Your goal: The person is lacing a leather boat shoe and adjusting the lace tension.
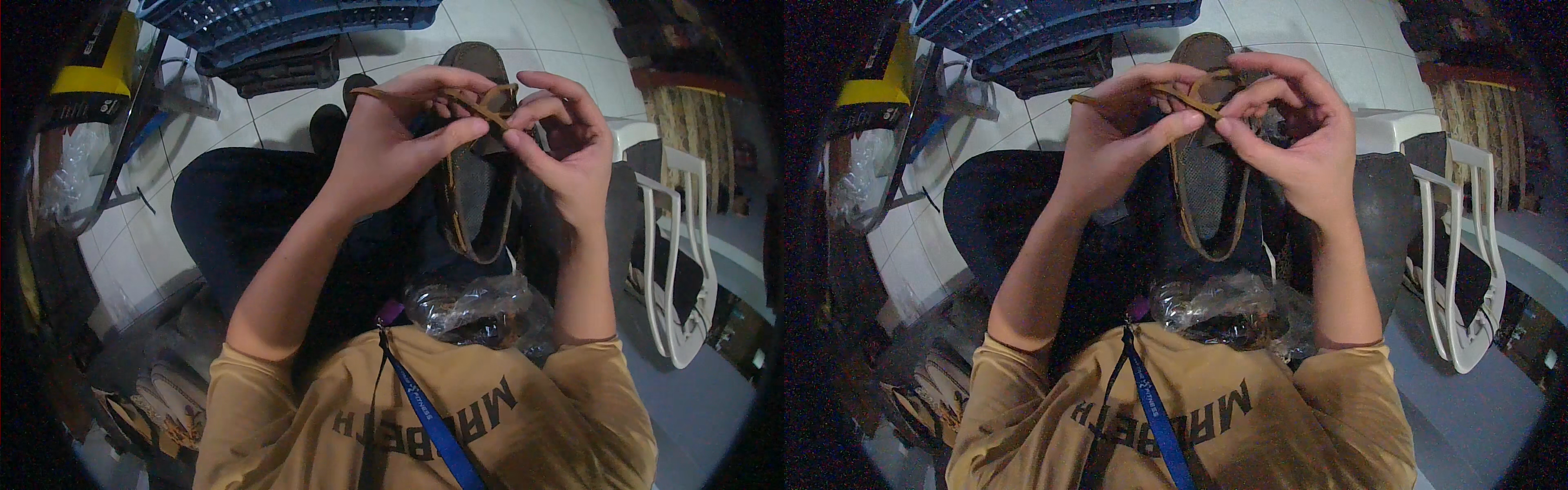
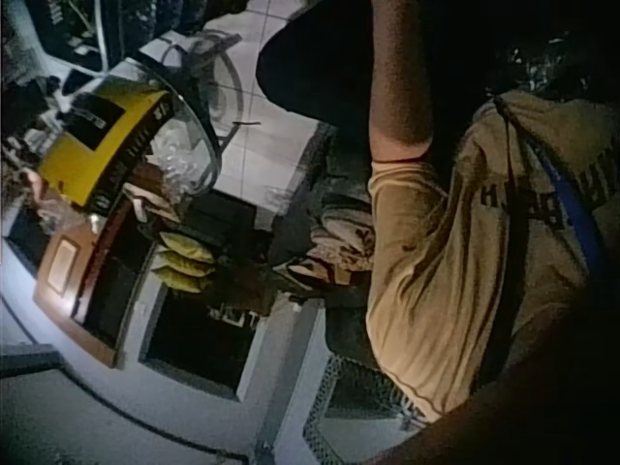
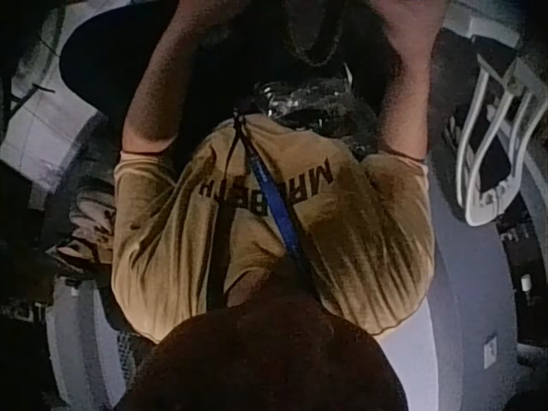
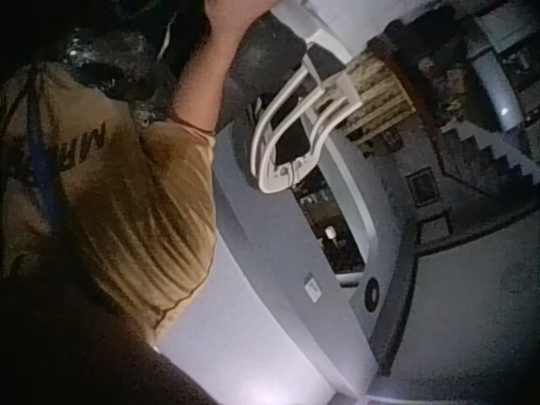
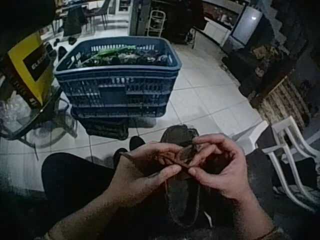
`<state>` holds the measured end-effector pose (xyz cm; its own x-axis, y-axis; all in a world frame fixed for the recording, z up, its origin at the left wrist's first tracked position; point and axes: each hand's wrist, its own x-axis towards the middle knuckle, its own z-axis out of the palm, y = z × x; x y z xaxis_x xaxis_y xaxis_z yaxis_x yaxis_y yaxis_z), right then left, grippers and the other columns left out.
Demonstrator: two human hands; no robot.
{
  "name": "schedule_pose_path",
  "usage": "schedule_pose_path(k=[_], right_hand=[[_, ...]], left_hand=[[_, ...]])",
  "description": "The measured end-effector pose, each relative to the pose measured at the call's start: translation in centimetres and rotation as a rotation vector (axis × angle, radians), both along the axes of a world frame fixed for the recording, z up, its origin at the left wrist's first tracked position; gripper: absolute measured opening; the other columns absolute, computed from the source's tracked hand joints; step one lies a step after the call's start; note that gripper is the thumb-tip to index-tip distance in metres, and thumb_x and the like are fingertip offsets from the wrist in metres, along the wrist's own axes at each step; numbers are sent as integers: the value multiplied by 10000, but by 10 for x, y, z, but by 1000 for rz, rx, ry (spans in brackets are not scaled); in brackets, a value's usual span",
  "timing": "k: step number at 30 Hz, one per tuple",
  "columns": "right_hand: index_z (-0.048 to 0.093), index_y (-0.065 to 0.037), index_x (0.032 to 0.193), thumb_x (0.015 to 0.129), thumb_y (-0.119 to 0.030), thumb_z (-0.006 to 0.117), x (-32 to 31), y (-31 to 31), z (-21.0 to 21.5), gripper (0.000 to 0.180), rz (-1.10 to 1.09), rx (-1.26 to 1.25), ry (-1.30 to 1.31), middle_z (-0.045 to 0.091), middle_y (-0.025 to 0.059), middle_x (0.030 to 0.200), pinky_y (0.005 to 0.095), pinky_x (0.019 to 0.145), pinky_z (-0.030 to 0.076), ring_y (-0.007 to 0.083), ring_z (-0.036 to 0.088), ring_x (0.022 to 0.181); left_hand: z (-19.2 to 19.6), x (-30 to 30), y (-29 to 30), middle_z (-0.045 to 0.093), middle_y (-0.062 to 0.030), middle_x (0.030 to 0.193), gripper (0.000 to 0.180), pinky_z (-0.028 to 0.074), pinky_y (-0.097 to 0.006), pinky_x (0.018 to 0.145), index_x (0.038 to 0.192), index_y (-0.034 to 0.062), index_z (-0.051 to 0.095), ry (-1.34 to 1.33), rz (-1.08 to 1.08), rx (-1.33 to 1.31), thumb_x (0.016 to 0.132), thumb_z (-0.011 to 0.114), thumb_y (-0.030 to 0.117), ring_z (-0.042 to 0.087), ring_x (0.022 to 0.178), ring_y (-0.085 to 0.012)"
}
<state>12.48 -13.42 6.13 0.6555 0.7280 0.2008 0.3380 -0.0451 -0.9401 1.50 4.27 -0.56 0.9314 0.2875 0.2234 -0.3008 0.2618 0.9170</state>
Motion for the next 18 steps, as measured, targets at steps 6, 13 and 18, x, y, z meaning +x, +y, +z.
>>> schedule_pose_path(k=[6,13,18], right_hand=[[641,11,1301,791,38,832,-2,4,2,545,-1,-32,-71,743,30,916,242,836,473,84,657,896],[642,1,1306,813,2,832,-1,6,7,528,-37,-79,-51,743,18,898,237,806,454,61,615,857],[641,1,1308,833,-4,821,-2,7,7,508,-24,-57,13,748,33,955,233,800,462,64,620,866]], left_hand=[[3,-1,-2,726,-59,1055,308,549,-289,939,1152,12,692,-61,101,10,869,809,-11,685,1021,-134],[7,-3,-2,743,-77,1067,234,565,-295,923,1081,4,692,-39,62,103,875,798,-28,699,1000,-138],[3,3,-1,751,-95,1043,253,583,-300,908,1102,0,665,-118,75,-8,883,781,-49,723,988,-157]])
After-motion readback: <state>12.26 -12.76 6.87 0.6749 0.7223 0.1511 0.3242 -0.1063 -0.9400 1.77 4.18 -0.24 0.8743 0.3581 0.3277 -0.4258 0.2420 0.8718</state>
